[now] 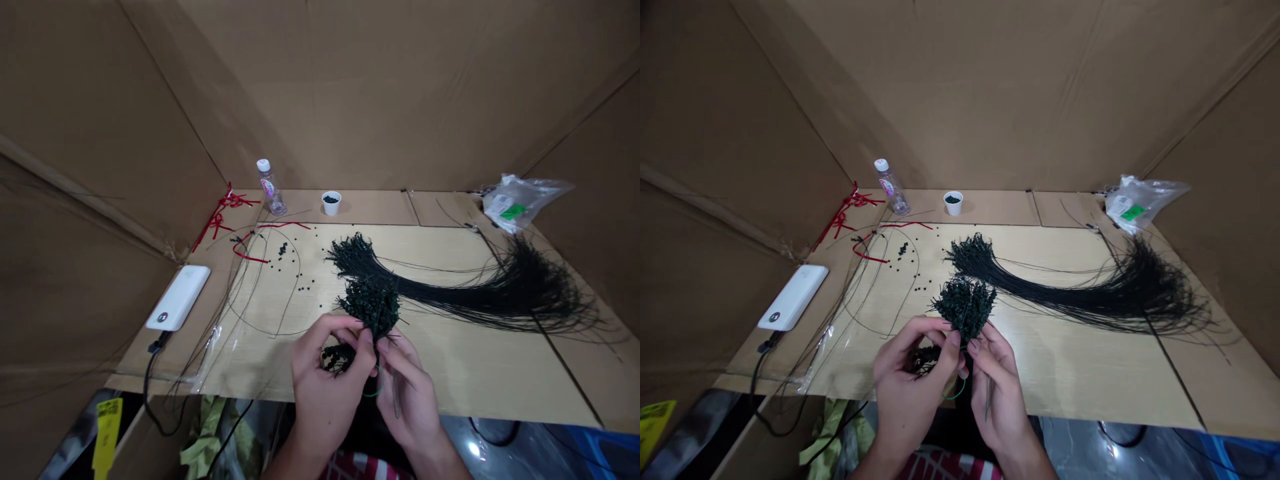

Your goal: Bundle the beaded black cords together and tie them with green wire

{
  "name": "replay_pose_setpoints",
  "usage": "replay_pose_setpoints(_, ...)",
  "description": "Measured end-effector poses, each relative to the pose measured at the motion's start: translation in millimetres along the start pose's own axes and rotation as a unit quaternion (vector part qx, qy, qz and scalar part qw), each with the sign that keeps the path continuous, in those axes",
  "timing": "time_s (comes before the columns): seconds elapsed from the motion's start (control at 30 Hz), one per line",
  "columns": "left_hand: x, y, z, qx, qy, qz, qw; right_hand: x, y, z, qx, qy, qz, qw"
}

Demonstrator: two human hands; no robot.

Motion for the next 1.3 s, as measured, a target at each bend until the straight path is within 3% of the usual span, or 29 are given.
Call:
replay_pose_setpoints(0.13, -2.1, -5, -4, 0.008, 0.019, 0.035, 0.999, 2, -1, 0, -0.007, -0.01, -0.017, 1.0)
replay_pose_setpoints(0.37, -1.7, -9, -8, 0.023, -0.08, 0.003, 0.997, 2, -1, -1, -0.026, -0.023, -0.017, 0.999)
replay_pose_setpoints(0.5, -6.1, -5, -5, 0.014, -0.03, -0.004, 0.999, 5, -3, -1, -0.036, -0.039, -0.061, 0.997)
replay_pose_setpoints(0.87, -8.9, -2, 2, 0.057, 0.059, -0.006, 0.997, 4, -6, 2, -0.052, -0.037, -0.044, 0.997)
replay_pose_setpoints(1.1, -9.9, -8, -6, 0.017, 0.02, 0.005, 1.0, 3, -6, 1, -0.044, -0.026, -0.031, 0.998)
replay_pose_setpoints(1.3, -9.0, -10, -9, 0.047, -0.028, -0.013, 0.998, 6, -6, -1, -0.053, -0.042, -0.039, 0.997)
Point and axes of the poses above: each hand's wrist, its own y-axis towards the middle knuckle, its own x-axis out of the palm, z = x × y, the point moved 2 cm from there along y, towards the middle knuckle, and after that the axes turned 3 degrees about z, right-handed, at the moved point
